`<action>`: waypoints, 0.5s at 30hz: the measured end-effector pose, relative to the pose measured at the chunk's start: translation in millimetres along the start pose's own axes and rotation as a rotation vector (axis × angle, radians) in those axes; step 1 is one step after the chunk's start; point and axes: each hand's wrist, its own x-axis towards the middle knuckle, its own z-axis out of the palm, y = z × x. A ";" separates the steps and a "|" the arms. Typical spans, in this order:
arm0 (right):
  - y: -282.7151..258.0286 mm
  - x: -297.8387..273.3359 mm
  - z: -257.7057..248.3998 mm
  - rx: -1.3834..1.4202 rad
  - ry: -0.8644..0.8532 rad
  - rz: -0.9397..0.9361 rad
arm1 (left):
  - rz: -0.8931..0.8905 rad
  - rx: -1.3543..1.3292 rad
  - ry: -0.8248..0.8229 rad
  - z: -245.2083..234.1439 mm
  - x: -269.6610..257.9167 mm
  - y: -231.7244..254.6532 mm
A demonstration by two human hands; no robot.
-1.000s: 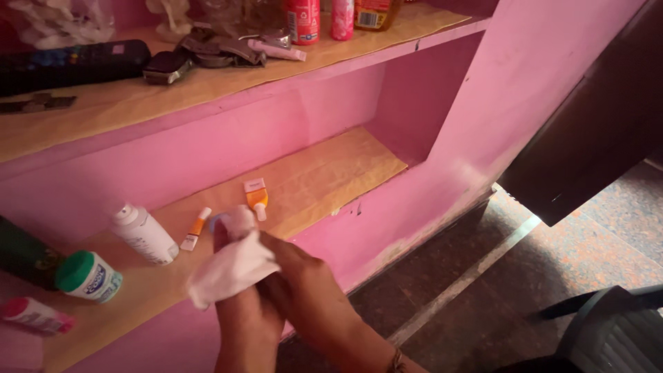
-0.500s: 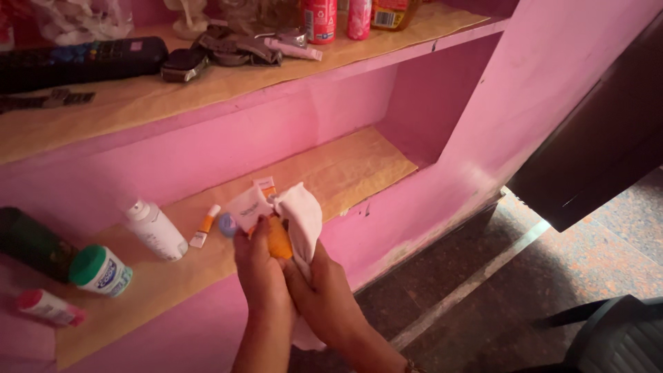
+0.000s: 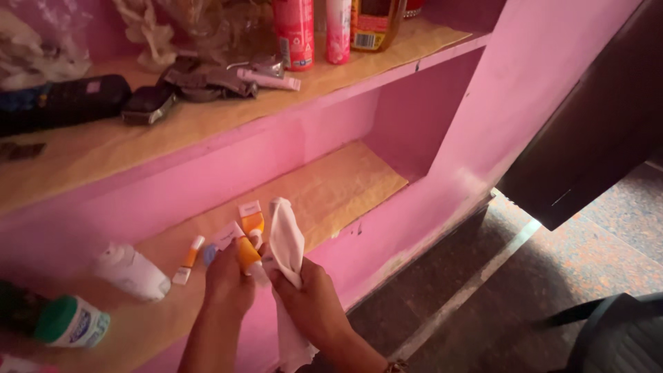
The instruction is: The person wipes various cosmetic bottles and containers on a pink shelf using a white cloth. They handle items one by one, including a green-lidded jar, a white bottle, a small orange tube, and a red aerosol can, wiping each before placing it back on the shelf.
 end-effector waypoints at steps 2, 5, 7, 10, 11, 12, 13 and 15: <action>3.7 12.5 1.0 0.078 0.008 -0.021 | -0.129 0.220 0.139 -7.5 49.8 5.7; 6.5 25.7 2.2 0.141 -0.003 -0.002 | 0.148 0.512 -0.153 -42.0 89.3 -0.4; 7.8 33.1 3.2 0.133 -0.010 -0.027 | 0.236 0.740 -0.111 -62.9 110.0 -2.3; 13.4 42.0 -2.7 0.088 -0.007 -0.034 | 0.625 1.276 0.000 -87.0 144.8 -2.8; 15.4 43.6 -0.4 0.076 -0.016 -0.029 | 0.803 1.489 0.060 -97.1 154.1 -2.0; 17.5 44.9 -0.9 0.076 -0.006 -0.046 | 0.829 1.621 0.164 -101.8 161.9 -4.9; 19.4 46.2 -2.8 0.078 0.003 -0.064 | 0.854 1.751 0.274 -103.5 167.9 -5.4; 22.4 50.8 -2.8 0.081 0.011 -0.080 | 0.982 1.900 0.407 -110.5 172.5 -9.7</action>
